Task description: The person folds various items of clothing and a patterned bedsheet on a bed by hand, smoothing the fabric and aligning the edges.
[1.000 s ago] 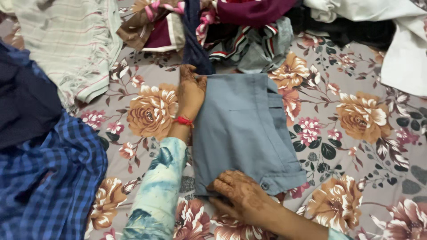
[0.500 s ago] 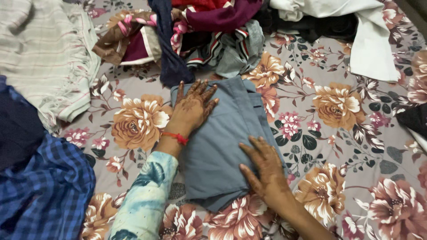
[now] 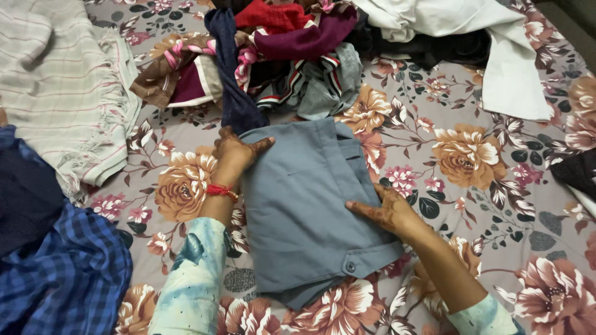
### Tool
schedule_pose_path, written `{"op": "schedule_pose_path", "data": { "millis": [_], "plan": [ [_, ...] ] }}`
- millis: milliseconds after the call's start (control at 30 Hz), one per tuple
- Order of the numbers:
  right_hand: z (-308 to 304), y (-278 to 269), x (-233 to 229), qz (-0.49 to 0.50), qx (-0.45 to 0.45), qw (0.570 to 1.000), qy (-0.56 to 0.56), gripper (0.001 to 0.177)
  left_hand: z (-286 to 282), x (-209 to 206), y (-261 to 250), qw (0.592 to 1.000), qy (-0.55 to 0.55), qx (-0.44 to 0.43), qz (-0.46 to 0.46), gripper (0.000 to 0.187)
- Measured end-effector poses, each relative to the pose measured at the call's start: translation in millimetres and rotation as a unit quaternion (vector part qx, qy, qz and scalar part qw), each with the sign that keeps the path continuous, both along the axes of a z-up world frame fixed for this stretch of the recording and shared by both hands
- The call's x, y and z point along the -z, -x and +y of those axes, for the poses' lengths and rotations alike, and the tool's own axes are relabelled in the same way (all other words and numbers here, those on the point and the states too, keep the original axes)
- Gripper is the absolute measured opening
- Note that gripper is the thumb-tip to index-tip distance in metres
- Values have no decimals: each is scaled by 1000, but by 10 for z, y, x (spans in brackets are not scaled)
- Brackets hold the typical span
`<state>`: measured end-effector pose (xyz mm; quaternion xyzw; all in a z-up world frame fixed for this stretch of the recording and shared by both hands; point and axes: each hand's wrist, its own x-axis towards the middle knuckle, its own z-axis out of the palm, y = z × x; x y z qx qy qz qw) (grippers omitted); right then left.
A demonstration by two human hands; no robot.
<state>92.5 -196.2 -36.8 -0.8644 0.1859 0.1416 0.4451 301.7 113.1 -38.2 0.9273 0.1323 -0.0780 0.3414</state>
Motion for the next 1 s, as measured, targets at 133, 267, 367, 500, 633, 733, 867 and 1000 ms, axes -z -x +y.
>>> {"op": "schedule_pose_path", "data": {
  "millis": [133, 267, 367, 500, 633, 733, 867, 1000],
  "plan": [
    [64, 134, -42, -57, -49, 991, -108, 104, 65, -237, 215, 996, 87, -17, 25, 134],
    [75, 67, -317, -94, -71, 987, -109, 105, 46, -524, 440, 960, 251, -82, 94, 122],
    [48, 54, -484, -124, -56, 963, -232, 104, -15, -671, 533, 926, 377, -31, 9, 102],
    [-244, 123, -1105, -175, -50, 981, 58, 88, -157, -882, 692, 872, 486, -18, -56, 88],
    [-253, 275, -1785, -304, 5, 925, -227, 56, -245, -974, 737, 748, 644, 68, -145, 71],
    [-125, 577, -2012, -204, 46, 966, 152, 35, -174, -852, 673, 719, 662, 112, -179, 65],
    [152, 764, -1349, -448, -150, 881, 37, 23, 368, -326, 934, 791, 594, 105, -102, 64],
    [160, 1092, -759, -286, -275, 904, 159, 44, 823, 238, 1405, 650, 742, -2, 165, 66]
  ]
}}
